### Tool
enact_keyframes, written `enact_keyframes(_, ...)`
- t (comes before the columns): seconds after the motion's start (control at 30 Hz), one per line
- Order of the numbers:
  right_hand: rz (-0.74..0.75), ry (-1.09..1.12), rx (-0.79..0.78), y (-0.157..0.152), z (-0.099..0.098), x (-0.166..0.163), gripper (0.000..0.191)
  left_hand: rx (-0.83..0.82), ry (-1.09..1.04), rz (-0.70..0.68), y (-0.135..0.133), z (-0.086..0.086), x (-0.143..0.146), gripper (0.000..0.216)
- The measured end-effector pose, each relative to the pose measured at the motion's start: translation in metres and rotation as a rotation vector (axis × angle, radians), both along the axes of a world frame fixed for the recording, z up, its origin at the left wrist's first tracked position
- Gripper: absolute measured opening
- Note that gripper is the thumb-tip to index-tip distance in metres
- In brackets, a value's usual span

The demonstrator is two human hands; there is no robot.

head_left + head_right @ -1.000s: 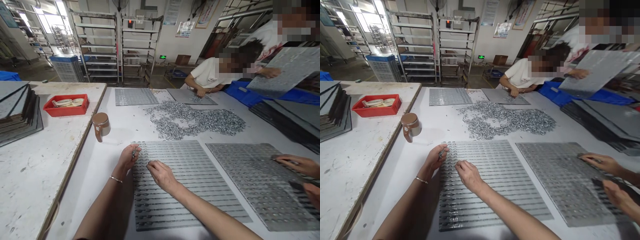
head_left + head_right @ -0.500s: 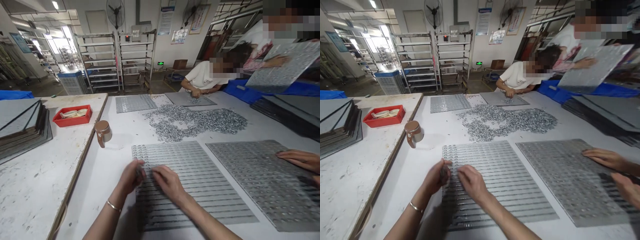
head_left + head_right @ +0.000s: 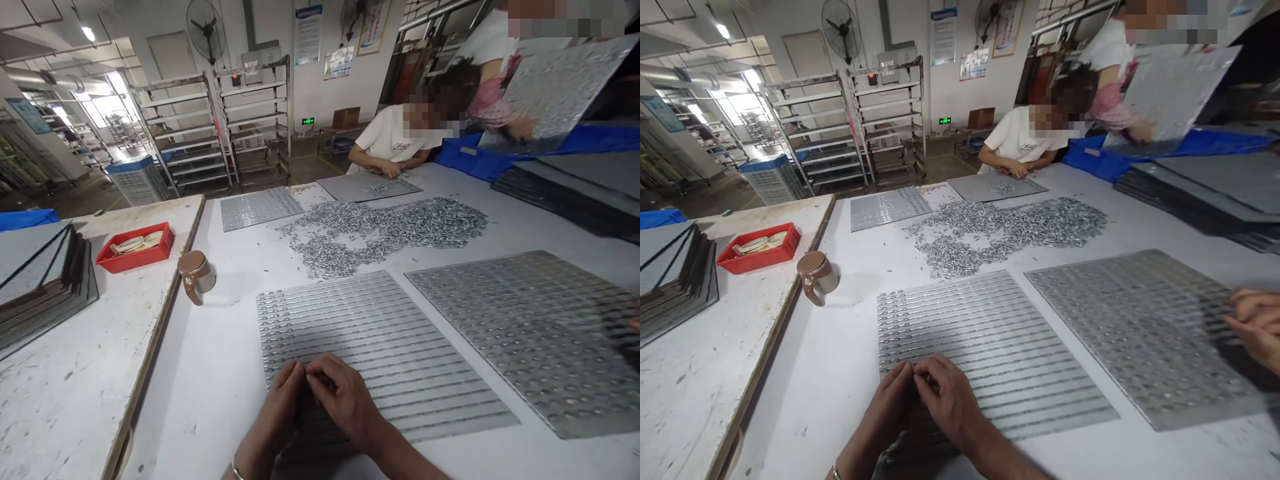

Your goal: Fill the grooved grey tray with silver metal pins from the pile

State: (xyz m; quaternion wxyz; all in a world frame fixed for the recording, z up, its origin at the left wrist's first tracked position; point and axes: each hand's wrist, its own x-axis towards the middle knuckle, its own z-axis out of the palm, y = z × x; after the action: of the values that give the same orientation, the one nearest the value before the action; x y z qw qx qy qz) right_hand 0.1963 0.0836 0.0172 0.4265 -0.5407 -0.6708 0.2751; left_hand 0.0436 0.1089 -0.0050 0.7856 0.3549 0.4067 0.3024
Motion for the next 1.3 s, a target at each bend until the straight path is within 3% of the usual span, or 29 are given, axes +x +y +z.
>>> enact_keyframes(0.3, 0.058, 0.378, -0.362, 0.009, 0.002, 0.004, 0.024, 0.052, 0.011, 0.043, 0.0, -0.001, -0.009, 0.048)
enact_keyframes(0.43, -0.048, 0.539, -0.438, 0.031, -0.007, 0.012, 0.035, -0.1, -0.106, 0.258, 0.005, 0.002, -0.014, 0.038)
enact_keyframes(0.53, -0.041, 0.322, -0.383, 0.054, -0.016, 0.017, 0.032, -0.224, -0.18, 0.462, 0.013, 0.002, -0.021, 0.035)
enact_keyframes(0.63, 0.007, 0.014, -0.315, 0.071, -0.022, 0.013, 0.021, -0.251, -0.18, 0.532, 0.017, 0.0, -0.027, 0.036)
enact_keyframes(0.83, 0.057, -0.247, -0.324, 0.082, -0.032, -0.002, 0.015, -0.167, -0.137, 0.514, 0.016, -0.003, -0.025, 0.045)
enact_keyframes(0.97, -0.014, -0.367, -0.291, 0.085, -0.038, -0.008, 0.013, -0.113, -0.122, 0.448, 0.015, -0.001, -0.025, 0.047)
enact_keyframes(1.1, -0.088, -0.258, -0.347, 0.083, -0.033, -0.004, 0.012, -0.053, -0.119, 0.372, 0.014, 0.001, -0.024, 0.046)
enact_keyframes(1.2, -0.046, -0.166, -0.215, 0.065, -0.017, 0.0, 0.008, -0.027, -0.087, 0.294, 0.011, 0.003, -0.021, 0.047)
enact_keyframes(1.3, 0.203, -0.236, 0.015, 0.036, -0.003, -0.002, 0.019, 0.055, -0.002, 0.222, 0.004, 0.004, -0.016, 0.052)
